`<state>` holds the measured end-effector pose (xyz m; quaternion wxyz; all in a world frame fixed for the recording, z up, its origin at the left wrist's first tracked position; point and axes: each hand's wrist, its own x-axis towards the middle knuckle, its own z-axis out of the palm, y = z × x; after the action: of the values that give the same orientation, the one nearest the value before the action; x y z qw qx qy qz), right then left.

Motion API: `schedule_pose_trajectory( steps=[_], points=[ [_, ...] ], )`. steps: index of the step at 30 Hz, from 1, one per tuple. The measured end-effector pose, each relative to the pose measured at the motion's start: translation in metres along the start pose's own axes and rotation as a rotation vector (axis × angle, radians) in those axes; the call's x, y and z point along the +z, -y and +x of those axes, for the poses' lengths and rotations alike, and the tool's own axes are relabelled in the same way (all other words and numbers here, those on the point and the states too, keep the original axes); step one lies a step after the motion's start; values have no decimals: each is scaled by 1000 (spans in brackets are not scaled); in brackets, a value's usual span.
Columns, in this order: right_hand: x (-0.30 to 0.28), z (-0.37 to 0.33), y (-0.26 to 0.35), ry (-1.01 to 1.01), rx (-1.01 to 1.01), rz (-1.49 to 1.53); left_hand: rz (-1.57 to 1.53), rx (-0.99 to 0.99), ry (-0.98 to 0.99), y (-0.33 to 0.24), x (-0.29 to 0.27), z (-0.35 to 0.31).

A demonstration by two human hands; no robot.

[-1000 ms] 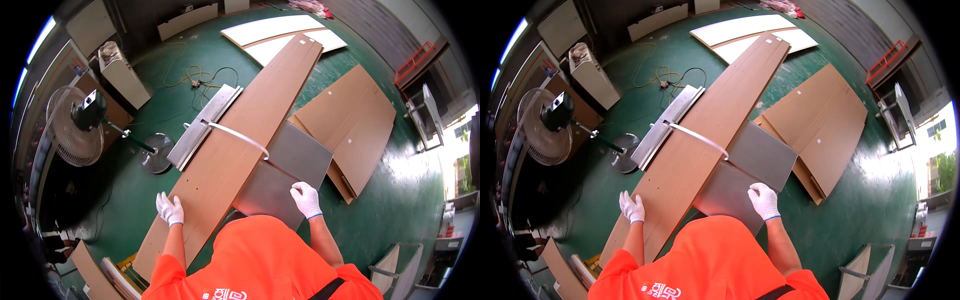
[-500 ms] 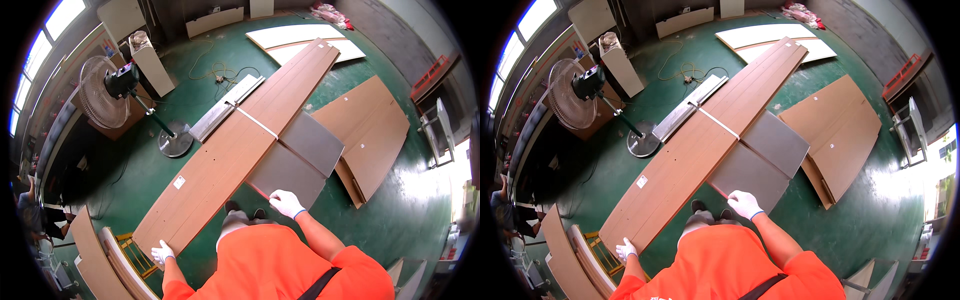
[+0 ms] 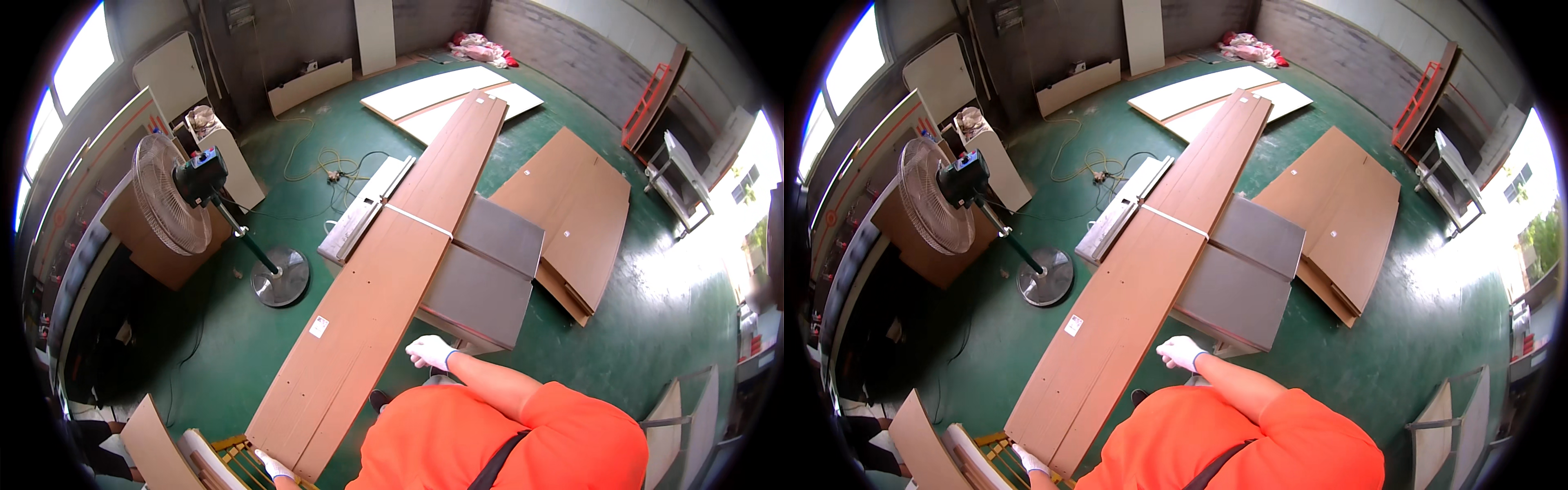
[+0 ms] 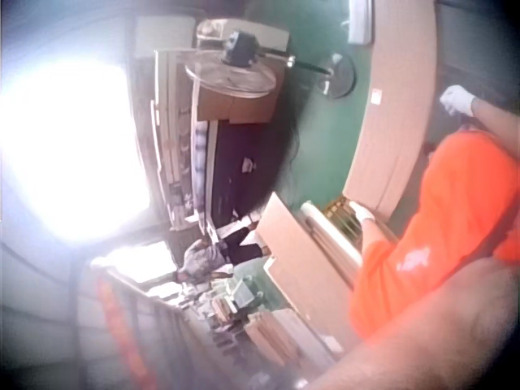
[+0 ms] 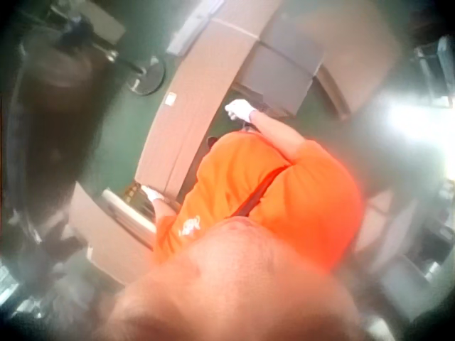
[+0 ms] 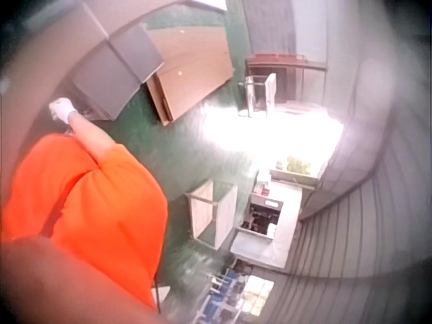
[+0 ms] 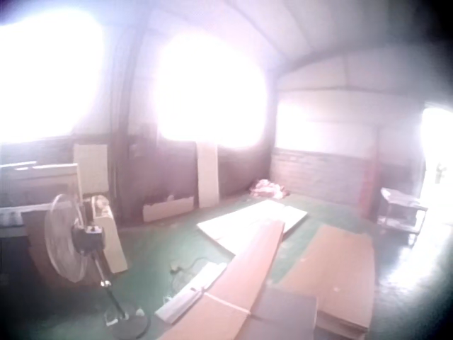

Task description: The person wraps a white plastic strap around a long wooden panel, pulls it tight, and then moves large wooden boards from a work table to a stack on the floor.

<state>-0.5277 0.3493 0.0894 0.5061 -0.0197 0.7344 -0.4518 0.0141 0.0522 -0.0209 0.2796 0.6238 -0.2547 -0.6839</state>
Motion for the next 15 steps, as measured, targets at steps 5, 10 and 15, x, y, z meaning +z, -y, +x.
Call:
schedule_pose_trajectory(
  steps=[5,10,15],
  points=[
    [38,47,-17,116,140,37,284,-2,-203,3,5,45],
    [70,41,3,-36,164,-75,375,-36,-395,-8,13,32],
    [76,50,-6,-38,179,-43,363,-28,-361,-14,17,23]
  ],
)
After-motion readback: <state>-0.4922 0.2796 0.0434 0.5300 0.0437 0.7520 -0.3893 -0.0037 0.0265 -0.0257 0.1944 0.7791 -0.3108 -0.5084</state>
